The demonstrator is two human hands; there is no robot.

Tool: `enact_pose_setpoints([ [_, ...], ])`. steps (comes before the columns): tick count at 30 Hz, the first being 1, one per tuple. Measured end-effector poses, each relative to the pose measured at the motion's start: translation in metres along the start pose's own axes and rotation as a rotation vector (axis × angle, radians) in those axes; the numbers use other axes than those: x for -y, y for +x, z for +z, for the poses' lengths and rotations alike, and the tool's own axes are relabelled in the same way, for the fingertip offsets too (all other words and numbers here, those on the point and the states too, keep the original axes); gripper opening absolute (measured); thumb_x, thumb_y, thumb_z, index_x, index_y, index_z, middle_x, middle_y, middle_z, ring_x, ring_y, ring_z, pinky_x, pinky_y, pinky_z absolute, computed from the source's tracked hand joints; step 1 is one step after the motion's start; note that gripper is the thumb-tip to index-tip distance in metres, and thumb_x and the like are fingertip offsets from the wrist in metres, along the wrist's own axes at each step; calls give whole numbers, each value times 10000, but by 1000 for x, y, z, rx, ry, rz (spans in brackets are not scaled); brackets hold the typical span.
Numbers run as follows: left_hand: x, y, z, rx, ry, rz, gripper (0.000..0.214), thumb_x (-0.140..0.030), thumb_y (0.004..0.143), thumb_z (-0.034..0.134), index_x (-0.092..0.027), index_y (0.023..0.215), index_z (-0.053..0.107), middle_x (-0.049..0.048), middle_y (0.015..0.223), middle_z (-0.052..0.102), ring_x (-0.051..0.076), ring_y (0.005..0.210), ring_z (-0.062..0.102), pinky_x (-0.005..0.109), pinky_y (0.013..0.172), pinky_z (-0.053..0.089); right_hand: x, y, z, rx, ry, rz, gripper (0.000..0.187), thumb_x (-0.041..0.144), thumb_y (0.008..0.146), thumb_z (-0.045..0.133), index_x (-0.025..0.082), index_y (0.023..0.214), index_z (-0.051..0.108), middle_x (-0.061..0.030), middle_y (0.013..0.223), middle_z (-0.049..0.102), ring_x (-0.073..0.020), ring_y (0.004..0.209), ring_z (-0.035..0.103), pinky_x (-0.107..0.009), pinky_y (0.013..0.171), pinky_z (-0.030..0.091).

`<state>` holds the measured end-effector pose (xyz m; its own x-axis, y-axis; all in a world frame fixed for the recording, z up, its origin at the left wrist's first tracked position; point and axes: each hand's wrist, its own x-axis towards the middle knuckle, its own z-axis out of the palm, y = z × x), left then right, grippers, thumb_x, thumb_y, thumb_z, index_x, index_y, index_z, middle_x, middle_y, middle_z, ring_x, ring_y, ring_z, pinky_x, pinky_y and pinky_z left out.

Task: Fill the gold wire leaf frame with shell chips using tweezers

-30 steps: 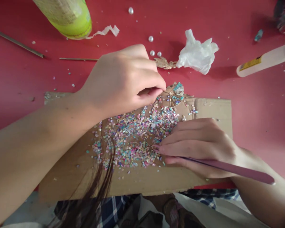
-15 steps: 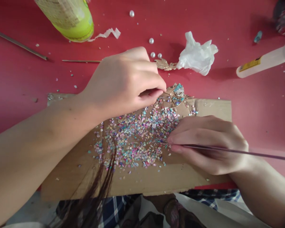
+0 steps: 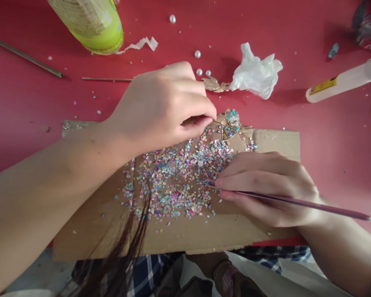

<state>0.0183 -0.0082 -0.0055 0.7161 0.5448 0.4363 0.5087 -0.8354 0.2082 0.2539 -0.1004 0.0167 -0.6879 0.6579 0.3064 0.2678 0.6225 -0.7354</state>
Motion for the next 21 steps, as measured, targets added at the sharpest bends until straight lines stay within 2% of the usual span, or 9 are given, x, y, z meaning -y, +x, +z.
enact_pose_setpoints([
  [2,0,0,1,18,1,-12,323,-306,1055,508,-207,962,801,-31,882,769,204,955,701,348,783,542,0,0,0,49,-13,-21,24,185,996,702,175,1001,723,-31,873,808,-144,796,744,-291,726,585],
  [7,1,0,2,-13,-11,-10,311,-284,1046,513,-229,939,800,-28,845,750,197,945,697,348,783,551,2,0,0,203,-78,-104,125,210,1046,630,175,1140,706,-53,1052,831,-154,809,733,-315,660,563],
  [9,1,0,2,-19,-13,-5,310,-288,1043,516,-231,935,800,-29,833,750,193,933,695,342,778,553,2,-1,-1,171,-105,-92,120,199,1030,654,173,1137,702,-46,1021,832,-158,818,753,-313,673,573],
  [12,1,0,2,6,-5,-22,332,-308,1053,497,-232,947,803,-24,856,752,190,956,692,339,793,557,2,-2,-1,31,-124,-2,63,182,991,705,195,1052,711,-22,930,820,-150,829,779,-295,731,601],
  [14,1,0,2,25,-2,-33,342,-320,1059,487,-235,958,803,-21,872,749,188,978,688,337,806,560,3,-1,-1,-12,-104,23,28,195,987,711,209,1011,710,-8,893,812,-138,813,776,-290,746,603],
  [18,1,1,2,-8,-14,-20,320,-317,1046,513,-235,941,804,-33,851,748,191,950,695,336,782,551,4,1,0,151,-121,-76,64,251,1033,661,206,1061,695,-11,933,830,-139,768,743,-310,687,559],
  [21,1,1,2,-30,-20,4,284,-281,1039,544,-224,940,804,-27,844,763,195,915,696,340,751,535,5,1,0,115,-155,-48,21,203,1012,659,214,1004,675,-4,869,811,-151,751,735,-324,684,549],
])
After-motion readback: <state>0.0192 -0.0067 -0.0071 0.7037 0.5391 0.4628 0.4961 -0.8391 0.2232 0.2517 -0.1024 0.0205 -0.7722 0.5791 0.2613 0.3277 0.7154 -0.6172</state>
